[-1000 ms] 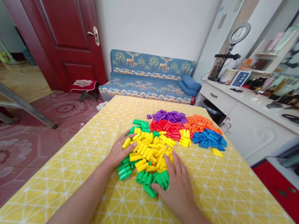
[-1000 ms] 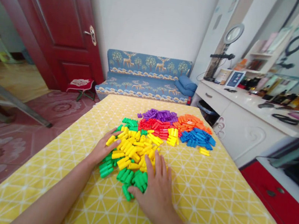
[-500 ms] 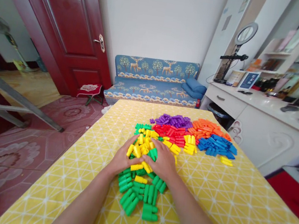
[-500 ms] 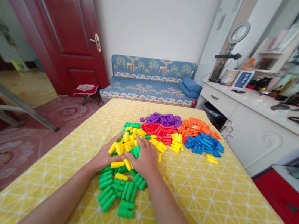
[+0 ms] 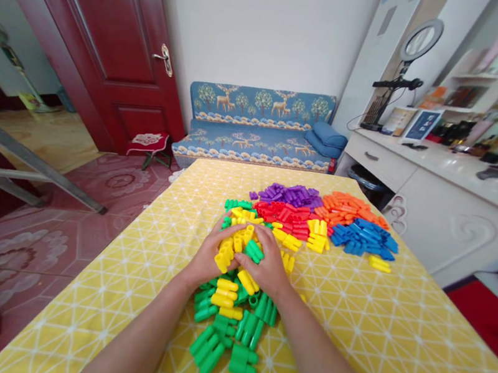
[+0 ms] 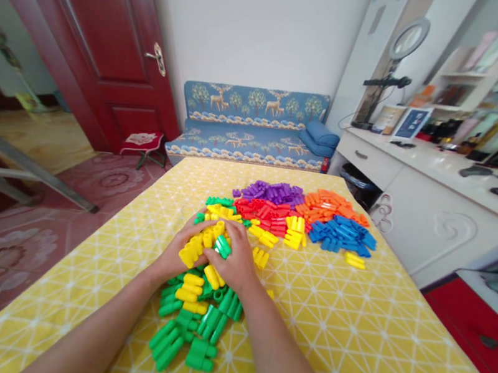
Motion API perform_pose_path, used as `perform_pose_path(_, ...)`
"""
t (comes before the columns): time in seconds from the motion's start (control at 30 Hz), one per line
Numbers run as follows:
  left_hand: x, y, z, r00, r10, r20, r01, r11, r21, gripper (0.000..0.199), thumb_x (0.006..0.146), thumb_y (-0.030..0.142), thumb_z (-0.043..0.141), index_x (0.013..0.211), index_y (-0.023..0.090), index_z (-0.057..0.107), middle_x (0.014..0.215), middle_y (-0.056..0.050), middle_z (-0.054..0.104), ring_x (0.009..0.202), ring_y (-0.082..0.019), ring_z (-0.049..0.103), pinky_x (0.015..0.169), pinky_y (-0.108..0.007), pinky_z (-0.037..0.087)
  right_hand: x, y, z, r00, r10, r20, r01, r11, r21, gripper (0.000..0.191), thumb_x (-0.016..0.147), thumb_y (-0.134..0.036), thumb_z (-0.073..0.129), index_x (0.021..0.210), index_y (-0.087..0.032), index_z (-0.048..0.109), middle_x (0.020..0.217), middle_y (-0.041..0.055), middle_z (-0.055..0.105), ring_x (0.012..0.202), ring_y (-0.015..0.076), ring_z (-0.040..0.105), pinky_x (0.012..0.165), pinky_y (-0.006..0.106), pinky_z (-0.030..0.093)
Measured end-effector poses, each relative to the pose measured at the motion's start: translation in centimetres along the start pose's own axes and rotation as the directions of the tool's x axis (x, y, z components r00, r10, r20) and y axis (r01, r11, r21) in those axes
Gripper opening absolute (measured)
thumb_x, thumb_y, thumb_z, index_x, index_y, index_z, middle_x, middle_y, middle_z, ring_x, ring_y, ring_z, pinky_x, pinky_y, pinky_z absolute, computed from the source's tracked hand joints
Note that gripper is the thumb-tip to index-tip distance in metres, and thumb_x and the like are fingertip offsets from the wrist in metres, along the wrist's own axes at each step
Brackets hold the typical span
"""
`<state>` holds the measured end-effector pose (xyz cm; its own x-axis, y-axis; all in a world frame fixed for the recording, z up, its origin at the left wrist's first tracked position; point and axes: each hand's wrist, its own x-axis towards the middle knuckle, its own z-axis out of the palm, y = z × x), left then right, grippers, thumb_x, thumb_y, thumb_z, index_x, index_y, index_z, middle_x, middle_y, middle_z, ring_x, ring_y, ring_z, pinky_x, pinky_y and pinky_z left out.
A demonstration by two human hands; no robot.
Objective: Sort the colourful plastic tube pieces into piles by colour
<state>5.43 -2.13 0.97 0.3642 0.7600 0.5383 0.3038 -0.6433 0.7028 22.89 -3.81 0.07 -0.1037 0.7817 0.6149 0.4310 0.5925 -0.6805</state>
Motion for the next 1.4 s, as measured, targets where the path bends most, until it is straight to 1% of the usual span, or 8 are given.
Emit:
perform_pose_path(0.3, -0.1, -0.2, 0.2, 0.988, -0.039, -0.150, 0.042, 0.999, 0.015, 0.047, 0.073, 0.032, 0.077, 0.118, 0.024, 0.066, 0.129, -0.011, 0.056, 0.127, -0.029, 0.050, 0.107, -0.044, 0.041, 0.2, -0.8, -0.5, 0.979, 0.021, -0.203, -0.025, 0.999, -0.020, 0.023, 0.077, -0.020, 0.067, 0.099, -0.024, 0.061, 0.108, 0.0059, 0.055, 0.107, 0.0219, 0.055, 0.097, 0.041, 0.045)
perform_pose_path(0.6, -0.1, 0.2, 0.1, 0.973, 0.021, -0.229, -0.003, 0.997, 0.079, 0.047, 0.075, 0.032, 0.075, 0.120, 0.024, 0.064, 0.123, -0.009, 0.062, 0.119, -0.026, 0.056, 0.103, -0.041, 0.045, 0.0, -1.6, -1.0, 0.956, -0.026, -0.292, 0.023, 1.000, -0.015, 0.020, 0.082, -0.027, 0.066, 0.100, -0.024, 0.059, 0.103, 0.0051, 0.059, 0.103, 0.0211, 0.057, 0.093, 0.040, 0.047)
perform_pose_path(0.77, -0.3, -0.4, -0.2, 0.953, -0.049, -0.300, 0.087, 0.990, 0.113, 0.050, 0.077, 0.035, 0.073, 0.124, 0.025, 0.061, 0.122, -0.007, 0.064, 0.117, -0.025, 0.057, 0.104, -0.042, 0.044, -0.1, -2.0, -1.3, 0.955, 0.013, -0.297, -0.013, 1.000, 0.000, 0.024, 0.087, -0.030, 0.059, 0.110, -0.024, 0.056, 0.114, 0.0079, 0.057, 0.115, 0.0231, 0.053, 0.102, 0.044, 0.042)
perform_pose_path(0.9, -0.3, -0.4, -0.3, 0.934, -0.082, -0.347, 0.134, 0.983, 0.129, 0.050, 0.078, 0.039, 0.071, 0.124, 0.024, 0.060, 0.124, -0.007, 0.063, 0.121, -0.026, 0.054, 0.108, -0.044, 0.040, -0.1, -2.2, -1.4, 0.963, 0.027, -0.268, -0.027, 1.000, 0.002, 0.031, 0.088, -0.032, 0.057, 0.117, -0.025, 0.053, 0.126, 0.0098, 0.054, 0.123, 0.0251, 0.048, 0.106, 0.047, 0.038)
perform_pose_path(1.07, -0.2, -0.1, -0.5, 0.950, -0.058, -0.306, 0.098, 0.988, 0.117, 0.037, 0.082, 0.039, 0.066, 0.115, 0.023, 0.065, 0.134, -0.009, 0.054, 0.127, -0.026, 0.050, 0.110, -0.044, 0.038, -0.2, -1.6, -1.4, 0.963, 0.023, -0.270, -0.054, 0.992, -0.111, 0.037, 0.089, -0.039, 0.054, 0.122, -0.022, 0.051, 0.129, 0.0111, 0.054, 0.125, 0.0254, 0.048, 0.107, 0.046, 0.037)
perform_pose_path(1.13, -0.3, -0.5, -0.6, 0.945, -0.087, -0.315, 0.132, 0.983, 0.125, 0.035, 0.083, 0.042, 0.065, 0.112, 0.023, 0.067, 0.144, -0.009, 0.043, 0.131, -0.028, 0.045, 0.111, -0.046, 0.036, -0.3, -1.0, -1.3, 0.959, 0.065, -0.277, -0.125, 0.971, -0.203, 0.039, 0.092, -0.043, 0.050, 0.123, -0.019, 0.052, 0.127, 0.0129, 0.057, 0.122, 0.0263, 0.050, 0.105, 0.047, 0.038)
perform_pose_path(1.23, -0.4, -1.7, -0.6, 0.922, -0.200, -0.331, 0.257, 0.957, 0.136, 0.051, 0.081, 0.047, 0.065, 0.126, 0.024, 0.059, 0.151, -0.011, 0.036, 0.140, -0.032, 0.034, 0.114, -0.051, 0.030, -0.3, -0.3, -1.0, 0.959, 0.185, -0.214, -0.253, 0.899, -0.357, 0.047, 0.093, -0.050, 0.045, 0.123, -0.016, 0.056, 0.122, 0.0161, 0.061, 0.117, 0.0306, 0.054, 0.101, 0.051, 0.040)
perform_pose_path(1.4, -0.4, -2.3, -0.8, 0.941, -0.315, -0.122, 0.334, 0.924, 0.188, 0.065, 0.075, 0.053, 0.069, 0.131, 0.022, 0.056, 0.139, -0.014, 0.054, 0.135, -0.034, 0.043, 0.111, -0.054, 0.033, -0.2, -0.2, -0.8, 0.977, 0.214, -0.008, -0.194, 0.869, -0.456, 0.063, 0.086, -0.060, 0.051, 0.135, -0.020, 0.050, 0.129, 0.0157, 0.060, 0.118, 0.0339, 0.055, 0.098, 0.052, 0.042)
